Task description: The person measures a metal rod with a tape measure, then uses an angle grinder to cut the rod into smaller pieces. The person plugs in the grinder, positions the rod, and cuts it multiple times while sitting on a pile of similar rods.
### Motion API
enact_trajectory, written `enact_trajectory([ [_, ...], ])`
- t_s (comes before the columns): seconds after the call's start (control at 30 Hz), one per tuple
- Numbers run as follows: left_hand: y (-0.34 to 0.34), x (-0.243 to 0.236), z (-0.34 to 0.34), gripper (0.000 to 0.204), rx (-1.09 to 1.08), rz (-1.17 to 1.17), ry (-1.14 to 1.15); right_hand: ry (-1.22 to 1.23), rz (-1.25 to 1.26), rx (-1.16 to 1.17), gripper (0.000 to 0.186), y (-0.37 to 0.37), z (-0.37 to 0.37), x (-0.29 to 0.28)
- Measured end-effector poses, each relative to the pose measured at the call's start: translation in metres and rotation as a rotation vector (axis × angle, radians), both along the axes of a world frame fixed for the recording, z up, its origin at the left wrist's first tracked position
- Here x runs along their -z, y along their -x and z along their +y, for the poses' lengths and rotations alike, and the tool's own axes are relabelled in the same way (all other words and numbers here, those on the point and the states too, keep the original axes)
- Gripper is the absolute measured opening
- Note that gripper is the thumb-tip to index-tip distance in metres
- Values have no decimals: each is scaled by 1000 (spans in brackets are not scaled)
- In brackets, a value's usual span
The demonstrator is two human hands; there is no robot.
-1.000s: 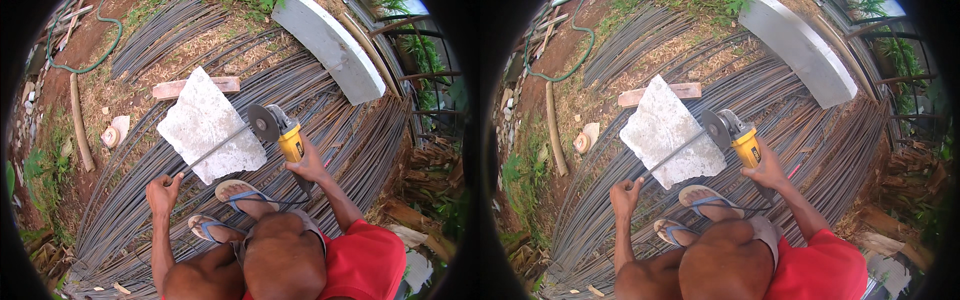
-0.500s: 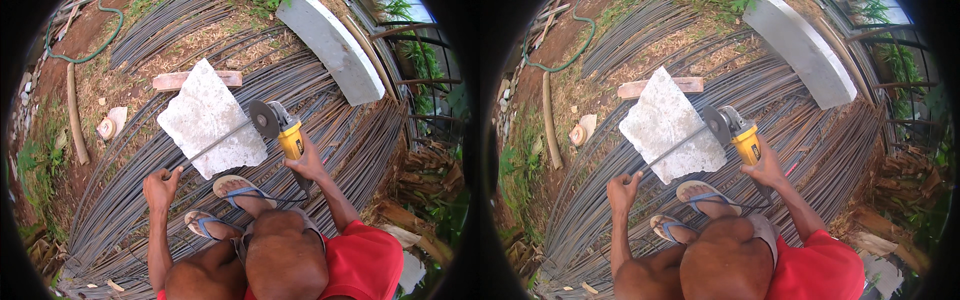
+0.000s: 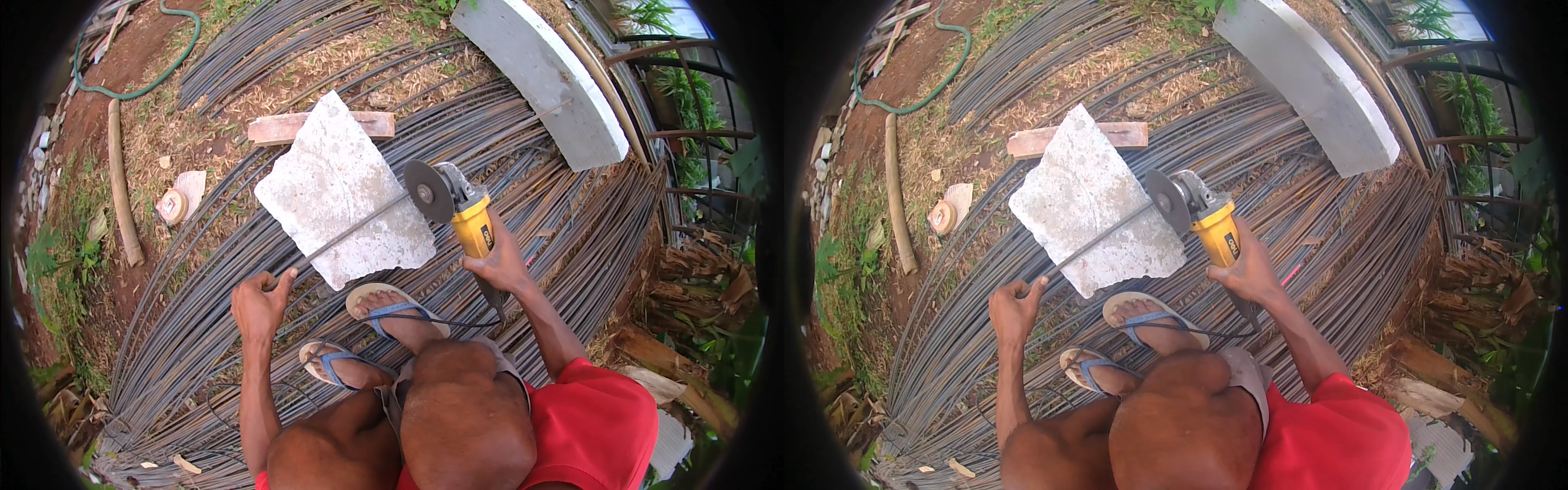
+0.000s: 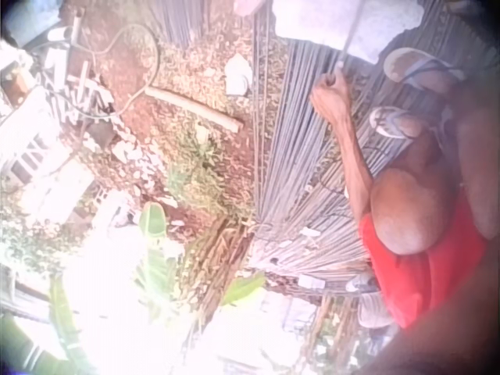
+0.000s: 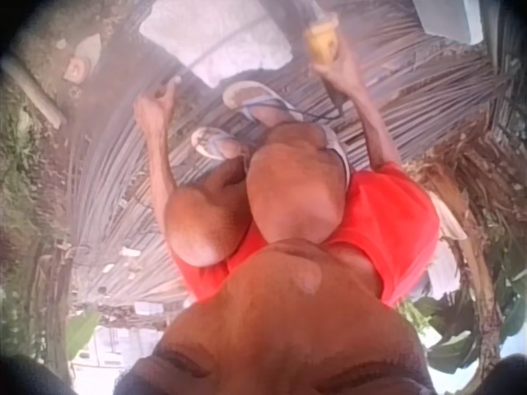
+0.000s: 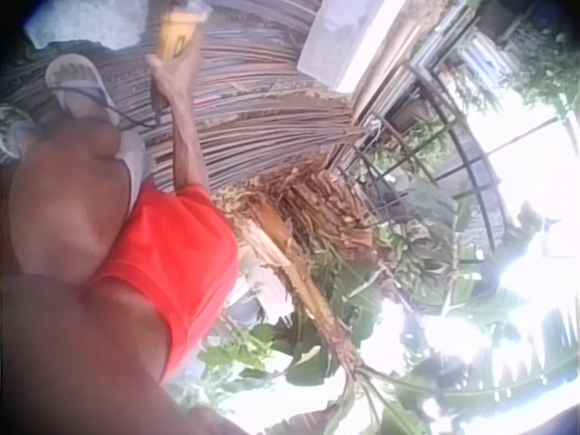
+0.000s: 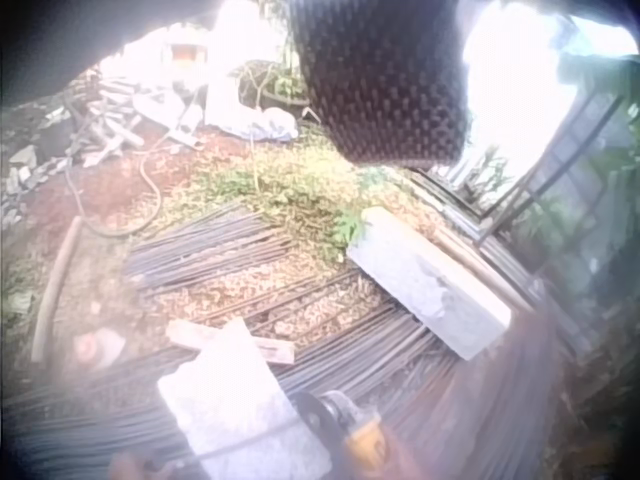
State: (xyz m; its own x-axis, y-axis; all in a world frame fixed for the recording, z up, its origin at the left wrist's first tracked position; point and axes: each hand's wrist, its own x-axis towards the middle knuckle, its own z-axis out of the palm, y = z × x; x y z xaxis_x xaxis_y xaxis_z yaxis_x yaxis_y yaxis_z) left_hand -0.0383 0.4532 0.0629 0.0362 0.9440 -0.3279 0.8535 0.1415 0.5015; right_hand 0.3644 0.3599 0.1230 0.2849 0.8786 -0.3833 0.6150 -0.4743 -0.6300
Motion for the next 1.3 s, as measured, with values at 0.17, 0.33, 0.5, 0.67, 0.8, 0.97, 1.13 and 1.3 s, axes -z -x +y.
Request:
enact_trajectory([
  [0.17, 1, 2, 0, 56, 5, 11, 3, -20, -4, -4, 90, -1, -1, 1],
  [0.33, 2, 4, -1, 56, -4, -6, 6, 5, -20, -5, 92, 0, 2, 2],
  [0.5, 3, 8, -3, 61, -8, -19, -16, 12, 20, -3, 90, 0, 4, 2],
  [0.67, 2, 7, -4, 62, -9, -20, -9, 19, -5, 6, 89, 1, 0, 1],
  [0.8, 1, 5, -2, 58, -21, 35, 52, 41, 33, 32, 89, 1, -4, 2],
  [0.97, 1, 5, -3, 60, -27, 20, 22, -18, -12, -11, 87, 2, 1, 7],
  [1.13, 2, 9, -4, 59, -37, 9, 7, -4, -33, 2, 79, 4, 10, 8],
  [1.3, 3, 10, -5, 57, -25, 3, 3, 2, -20, -13, 75, 3, 8, 6],
])
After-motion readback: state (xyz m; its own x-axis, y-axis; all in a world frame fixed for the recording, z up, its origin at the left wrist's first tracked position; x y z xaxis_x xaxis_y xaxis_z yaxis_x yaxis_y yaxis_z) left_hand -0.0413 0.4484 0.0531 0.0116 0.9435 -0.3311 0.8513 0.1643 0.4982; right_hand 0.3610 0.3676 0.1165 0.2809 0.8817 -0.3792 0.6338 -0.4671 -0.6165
